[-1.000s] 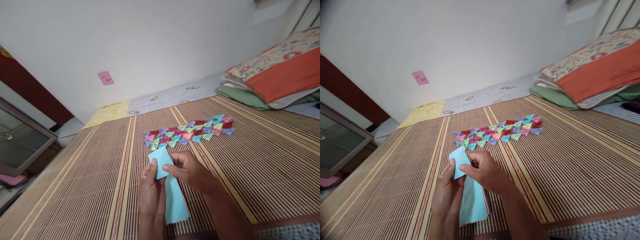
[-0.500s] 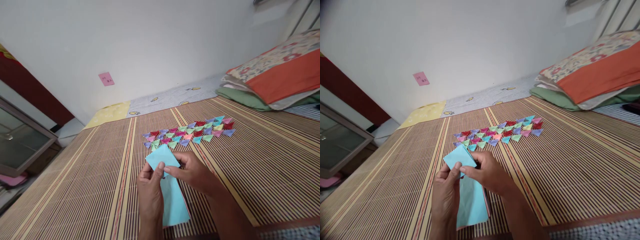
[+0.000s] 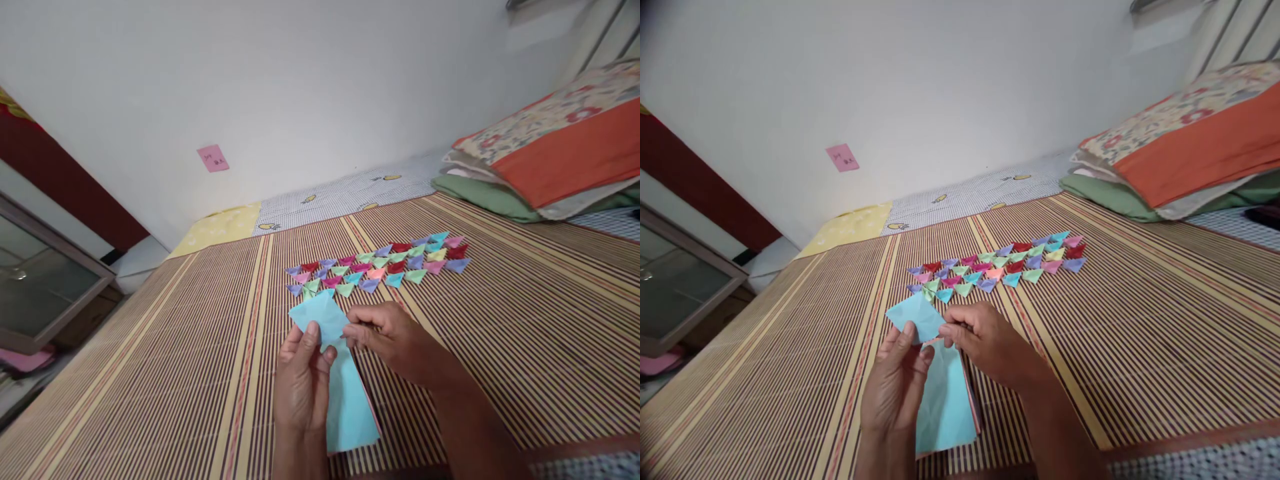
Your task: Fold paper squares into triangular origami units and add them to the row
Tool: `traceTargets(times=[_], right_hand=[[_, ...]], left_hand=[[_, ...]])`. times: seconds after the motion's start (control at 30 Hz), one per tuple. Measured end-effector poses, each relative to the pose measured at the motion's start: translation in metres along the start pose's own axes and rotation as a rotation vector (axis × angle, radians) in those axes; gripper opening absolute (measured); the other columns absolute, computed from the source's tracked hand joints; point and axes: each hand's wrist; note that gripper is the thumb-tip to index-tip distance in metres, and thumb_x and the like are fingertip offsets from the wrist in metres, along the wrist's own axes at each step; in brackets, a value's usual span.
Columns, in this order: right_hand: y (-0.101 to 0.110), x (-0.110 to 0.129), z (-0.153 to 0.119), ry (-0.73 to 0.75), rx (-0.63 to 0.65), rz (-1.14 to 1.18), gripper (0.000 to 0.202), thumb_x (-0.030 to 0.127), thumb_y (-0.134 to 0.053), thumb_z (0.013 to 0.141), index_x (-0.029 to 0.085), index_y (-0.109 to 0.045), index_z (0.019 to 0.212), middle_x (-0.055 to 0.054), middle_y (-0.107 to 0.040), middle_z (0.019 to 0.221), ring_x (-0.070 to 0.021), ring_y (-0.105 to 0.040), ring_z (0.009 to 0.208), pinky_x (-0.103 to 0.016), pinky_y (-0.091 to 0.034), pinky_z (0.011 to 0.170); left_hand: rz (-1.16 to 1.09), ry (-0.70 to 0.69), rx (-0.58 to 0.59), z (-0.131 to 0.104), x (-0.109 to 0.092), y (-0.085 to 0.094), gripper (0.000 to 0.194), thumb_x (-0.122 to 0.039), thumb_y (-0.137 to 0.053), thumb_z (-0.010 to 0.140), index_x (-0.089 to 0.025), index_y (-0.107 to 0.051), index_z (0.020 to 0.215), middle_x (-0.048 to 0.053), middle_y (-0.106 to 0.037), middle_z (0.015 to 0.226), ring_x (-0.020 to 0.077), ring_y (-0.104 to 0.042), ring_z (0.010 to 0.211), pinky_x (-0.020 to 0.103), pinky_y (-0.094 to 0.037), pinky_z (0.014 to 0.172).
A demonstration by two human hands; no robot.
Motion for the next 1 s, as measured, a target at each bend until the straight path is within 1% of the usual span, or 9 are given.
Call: traceTargets(times=[0.13, 0.23, 0.3, 0.4, 0.53, 0.6, 0.77, 0.83, 1.0], right_hand=[[0.000, 0.001, -0.001, -0.037, 0.052, -0.037, 0.031, 0.026, -0.052, 0.098, 0.018, -0.066, 0.071, 0.001, -0.061, 0.066, -0.0135, -0.055, 0.063, -0.028, -0.039, 0.062], [0.000, 0.003, -0.001, -0.077, 0.069, -0.019, 0.026, 0.028, -0.058, 0.095, 0.018, -0.066, 0.072, 0.002, -0.059, 0.064, -0.0129, -0.053, 0.062, -0.027, -0.039, 0.060], [0.001, 0.003, -0.001, -0.085, -0.004, 0.054, 0.013, 0.031, -0.067, 0.090, 0.018, -0.071, 0.087, 0.001, -0.064, 0.074, -0.0142, -0.056, 0.068, -0.027, -0.043, 0.063], [0.002, 0.005, 0.000, -0.058, -0.151, 0.164, 0.038, 0.033, -0.079, 0.080, 0.020, -0.069, 0.115, -0.002, -0.069, 0.091, -0.0169, -0.061, 0.079, -0.030, -0.049, 0.072], [-0.001, 0.010, 0.002, 0.017, -0.175, 0.148, 0.015, 0.032, -0.075, 0.085, 0.019, -0.072, 0.094, 0.000, -0.065, 0.078, -0.0148, -0.056, 0.072, -0.028, -0.046, 0.067], [-0.003, 0.011, 0.001, 0.023, -0.198, 0.107, 0.015, 0.031, -0.069, 0.090, 0.019, -0.069, 0.082, 0.002, -0.061, 0.071, -0.0131, -0.052, 0.066, -0.027, -0.042, 0.062], [-0.005, 0.009, 0.000, -0.057, -0.052, 0.126, 0.021, 0.026, -0.064, 0.090, 0.018, -0.060, 0.072, 0.005, -0.052, 0.062, -0.0107, -0.043, 0.057, -0.025, -0.035, 0.054], [-0.006, 0.008, 0.002, -0.045, 0.005, 0.141, 0.019, 0.025, -0.065, 0.089, 0.019, -0.059, 0.073, 0.004, -0.051, 0.065, -0.0109, -0.044, 0.060, -0.025, -0.035, 0.056], [-0.013, 0.005, 0.006, 0.018, -0.145, 0.200, 0.020, 0.029, -0.065, 0.092, 0.020, -0.056, 0.076, 0.004, -0.046, 0.070, -0.0116, -0.043, 0.065, -0.025, -0.036, 0.058]], left_hand=[[-0.010, -0.007, -0.066, 0.003, 0.000, 0.001, 0.043, -0.022, -0.102, 0.043, -0.015, -0.078, 0.078, 0.002, -0.076, 0.077, 0.0103, -0.067, 0.061, 0.015, -0.055, 0.050], [0.079, -0.079, -0.032, 0.005, 0.000, 0.005, 0.040, -0.028, -0.100, 0.048, -0.014, -0.077, 0.077, 0.003, -0.075, 0.078, 0.0107, -0.066, 0.062, 0.016, -0.054, 0.052], [0.216, -0.153, 0.020, 0.006, 0.000, 0.010, 0.037, -0.036, -0.097, 0.057, -0.014, -0.077, 0.078, 0.003, -0.073, 0.076, 0.0099, -0.062, 0.060, 0.017, -0.052, 0.051], [0.446, -0.251, 0.080, 0.005, -0.002, 0.016, 0.032, -0.042, -0.088, 0.072, -0.013, -0.075, 0.077, -0.001, -0.062, 0.064, 0.0067, -0.050, 0.055, 0.015, -0.045, 0.051], [0.599, -0.264, 0.124, -0.001, -0.003, 0.017, 0.033, -0.045, -0.082, 0.078, -0.015, -0.069, 0.072, -0.003, -0.054, 0.059, 0.0085, -0.047, 0.055, 0.018, -0.042, 0.051], [0.630, -0.279, 0.110, -0.003, -0.003, 0.015, 0.035, -0.046, -0.082, 0.078, -0.015, -0.067, 0.070, -0.002, -0.056, 0.061, 0.0099, -0.049, 0.055, 0.020, -0.043, 0.052], [0.587, -0.468, -0.124, -0.004, 0.000, 0.013, 0.041, -0.045, -0.086, 0.072, -0.017, -0.057, 0.061, -0.006, -0.048, 0.055, 0.0085, -0.042, 0.051, 0.019, -0.038, 0.047], [0.595, -0.522, -0.135, -0.004, 0.001, 0.014, 0.040, -0.043, -0.086, 0.073, -0.018, -0.057, 0.062, -0.006, -0.049, 0.056, 0.0087, -0.043, 0.052, 0.019, -0.039, 0.048], [0.696, -0.525, -0.045, -0.008, -0.001, 0.013, 0.034, -0.041, -0.087, 0.073, -0.018, -0.063, 0.064, -0.004, -0.053, 0.058, 0.0098, -0.047, 0.053, 0.019, -0.041, 0.048]])
Point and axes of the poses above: each hand's wrist, its own z-axis towards the middle knuckle, its own y-axis out of the back of the hand, x = y × z
